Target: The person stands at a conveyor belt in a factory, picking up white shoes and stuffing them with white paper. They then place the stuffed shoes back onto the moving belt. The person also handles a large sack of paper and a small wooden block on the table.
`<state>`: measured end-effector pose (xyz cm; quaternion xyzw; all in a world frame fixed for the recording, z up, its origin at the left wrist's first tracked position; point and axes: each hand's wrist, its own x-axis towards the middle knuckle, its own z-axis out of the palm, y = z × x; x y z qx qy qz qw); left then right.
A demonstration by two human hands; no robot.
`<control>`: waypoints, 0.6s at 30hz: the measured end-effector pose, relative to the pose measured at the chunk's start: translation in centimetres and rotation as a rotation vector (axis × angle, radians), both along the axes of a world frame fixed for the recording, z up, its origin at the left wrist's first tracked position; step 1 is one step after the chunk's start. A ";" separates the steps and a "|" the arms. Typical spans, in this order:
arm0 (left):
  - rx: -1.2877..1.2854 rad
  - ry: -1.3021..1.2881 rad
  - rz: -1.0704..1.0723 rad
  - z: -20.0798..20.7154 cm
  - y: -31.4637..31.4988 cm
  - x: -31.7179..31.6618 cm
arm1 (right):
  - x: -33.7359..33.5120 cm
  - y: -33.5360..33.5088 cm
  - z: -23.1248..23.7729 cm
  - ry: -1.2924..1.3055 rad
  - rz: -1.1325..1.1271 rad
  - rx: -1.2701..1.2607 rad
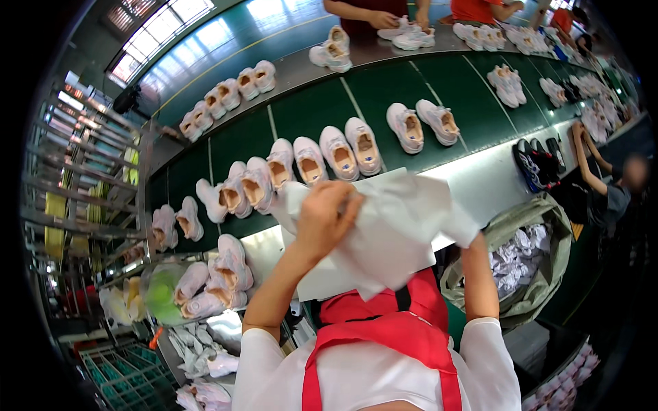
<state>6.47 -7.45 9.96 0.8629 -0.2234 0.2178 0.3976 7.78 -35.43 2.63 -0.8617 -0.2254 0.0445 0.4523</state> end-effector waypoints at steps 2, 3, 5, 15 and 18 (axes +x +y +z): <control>0.128 -0.123 0.221 1.0 1.9 0.4 | 0.9 1.2 4.9 -0.059 -0.359 0.006; 0.199 -0.214 0.289 1.0 2.6 0.7 | -0.1 3.3 9.2 -0.142 -0.648 0.360; 0.123 -0.182 0.257 0.2 2.8 0.4 | -3.5 6.6 10.7 -0.200 -0.419 0.361; -1.035 0.603 -0.198 -2.3 -0.1 -2.7 | -4.8 13.5 2.4 0.376 0.073 0.652; -0.560 0.298 0.001 -2.9 -0.9 -3.6 | -4.4 13.0 2.6 0.365 -0.166 0.657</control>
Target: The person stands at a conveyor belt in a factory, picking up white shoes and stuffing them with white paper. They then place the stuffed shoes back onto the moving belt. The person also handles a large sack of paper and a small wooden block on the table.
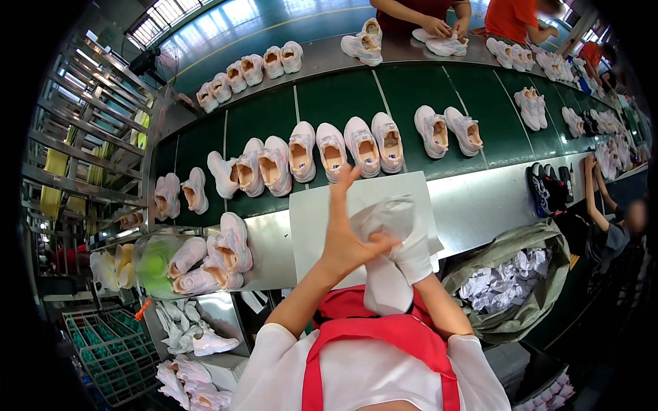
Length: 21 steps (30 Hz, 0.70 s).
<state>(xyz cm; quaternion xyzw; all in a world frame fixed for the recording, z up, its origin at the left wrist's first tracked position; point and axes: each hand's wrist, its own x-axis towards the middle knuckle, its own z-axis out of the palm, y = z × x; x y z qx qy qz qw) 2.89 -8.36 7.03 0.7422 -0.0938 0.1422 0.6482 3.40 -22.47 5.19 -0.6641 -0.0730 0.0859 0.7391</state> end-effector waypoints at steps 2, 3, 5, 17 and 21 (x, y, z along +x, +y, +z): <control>0.144 0.122 -0.127 -1.5 -0.4 -1.4 | 0.5 0.1 1.4 -0.040 -0.090 -0.072; 0.215 0.185 -0.194 -1.8 -0.4 -1.7 | 0.6 0.2 1.7 -0.059 -0.140 -0.109; 0.262 0.358 -0.242 -2.1 0.2 -1.4 | 0.8 -0.1 1.5 0.071 -0.125 -0.019; -1.537 1.062 -0.781 -8.4 3.9 -1.3 | 1.5 -0.5 5.4 -1.180 0.354 -0.422; -1.318 0.967 -0.564 -5.8 3.4 1.3 | -0.1 1.7 1.8 -0.974 0.483 -0.425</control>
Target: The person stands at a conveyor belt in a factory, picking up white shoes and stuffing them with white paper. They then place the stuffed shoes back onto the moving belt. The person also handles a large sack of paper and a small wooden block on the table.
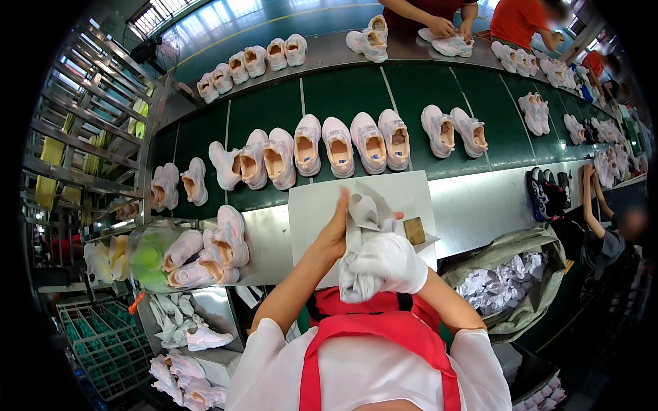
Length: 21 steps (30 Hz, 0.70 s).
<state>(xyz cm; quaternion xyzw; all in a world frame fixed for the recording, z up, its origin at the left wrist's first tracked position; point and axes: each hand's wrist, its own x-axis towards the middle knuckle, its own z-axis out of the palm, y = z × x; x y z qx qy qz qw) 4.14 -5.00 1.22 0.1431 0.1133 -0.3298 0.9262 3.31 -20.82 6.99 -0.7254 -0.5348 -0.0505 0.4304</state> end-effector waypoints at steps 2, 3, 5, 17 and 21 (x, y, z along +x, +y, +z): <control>0.427 -0.128 0.020 -0.4 -0.5 0.0 | 0.4 0.1 -0.4 0.171 -0.090 0.064; 0.640 -0.191 0.031 -0.6 -0.8 0.2 | 0.7 0.2 -0.3 0.256 -0.135 0.094; 0.829 -0.287 0.109 -0.6 -0.9 -0.1 | 0.7 0.9 0.4 0.233 -0.424 0.119; 1.098 -0.556 0.097 1.9 0.3 1.2 | 3.6 0.6 -2.9 0.173 -0.621 -0.197; 1.201 -0.521 0.351 0.3 0.3 1.7 | 2.8 1.8 -1.9 0.091 -0.700 -0.152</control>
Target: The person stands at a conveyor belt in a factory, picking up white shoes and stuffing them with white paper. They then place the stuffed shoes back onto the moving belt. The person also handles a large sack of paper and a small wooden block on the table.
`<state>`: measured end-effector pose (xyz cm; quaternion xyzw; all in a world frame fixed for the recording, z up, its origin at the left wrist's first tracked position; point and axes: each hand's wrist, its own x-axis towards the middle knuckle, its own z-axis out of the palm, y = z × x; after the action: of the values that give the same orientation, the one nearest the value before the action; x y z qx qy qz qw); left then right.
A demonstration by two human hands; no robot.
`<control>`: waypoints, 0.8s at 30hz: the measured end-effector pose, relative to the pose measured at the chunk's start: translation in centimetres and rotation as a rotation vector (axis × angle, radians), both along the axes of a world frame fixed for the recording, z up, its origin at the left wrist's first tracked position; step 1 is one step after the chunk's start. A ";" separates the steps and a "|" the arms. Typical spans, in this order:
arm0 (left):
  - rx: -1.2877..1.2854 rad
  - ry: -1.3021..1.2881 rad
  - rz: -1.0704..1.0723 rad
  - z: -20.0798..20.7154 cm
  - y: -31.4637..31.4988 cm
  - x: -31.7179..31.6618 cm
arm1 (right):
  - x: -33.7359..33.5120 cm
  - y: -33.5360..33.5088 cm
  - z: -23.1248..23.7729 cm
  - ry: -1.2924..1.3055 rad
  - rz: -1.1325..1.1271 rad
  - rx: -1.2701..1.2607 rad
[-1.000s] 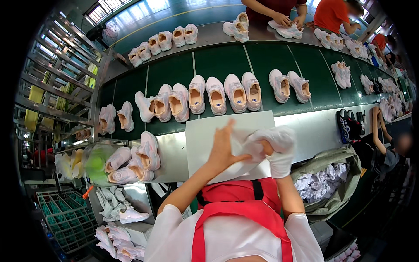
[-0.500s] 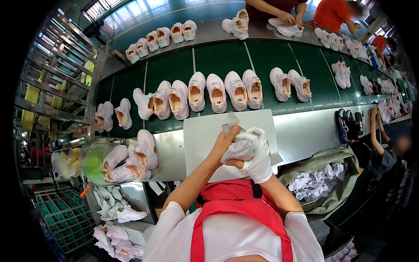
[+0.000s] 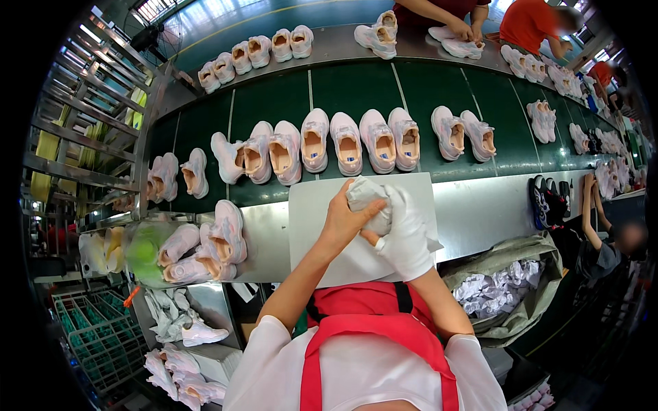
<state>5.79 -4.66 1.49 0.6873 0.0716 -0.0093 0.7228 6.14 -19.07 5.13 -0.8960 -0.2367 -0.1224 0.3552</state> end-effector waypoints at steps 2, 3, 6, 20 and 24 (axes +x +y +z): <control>0.006 0.019 0.023 -0.7 -0.1 0.0 | -0.5 0.2 -1.4 0.258 0.075 0.140; 0.002 0.041 0.017 -1.0 -0.1 0.0 | -0.5 0.4 -2.0 0.400 0.096 0.189; 0.200 -0.008 0.076 -0.7 -0.3 0.4 | -0.2 0.9 -3.1 0.721 0.134 0.301; -0.424 -0.114 0.255 -11.5 -2.6 12.3 | 5.5 -1.4 -6.4 0.502 -0.039 0.011; 0.628 -0.542 0.295 -16.9 -2.4 18.8 | 11.0 -2.1 -8.2 0.540 -0.285 -0.285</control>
<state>24.59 -7.01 -15.45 0.8337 -0.0238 0.2970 0.4649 17.15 -21.19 -3.04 -0.9608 -0.0210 0.1055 0.2555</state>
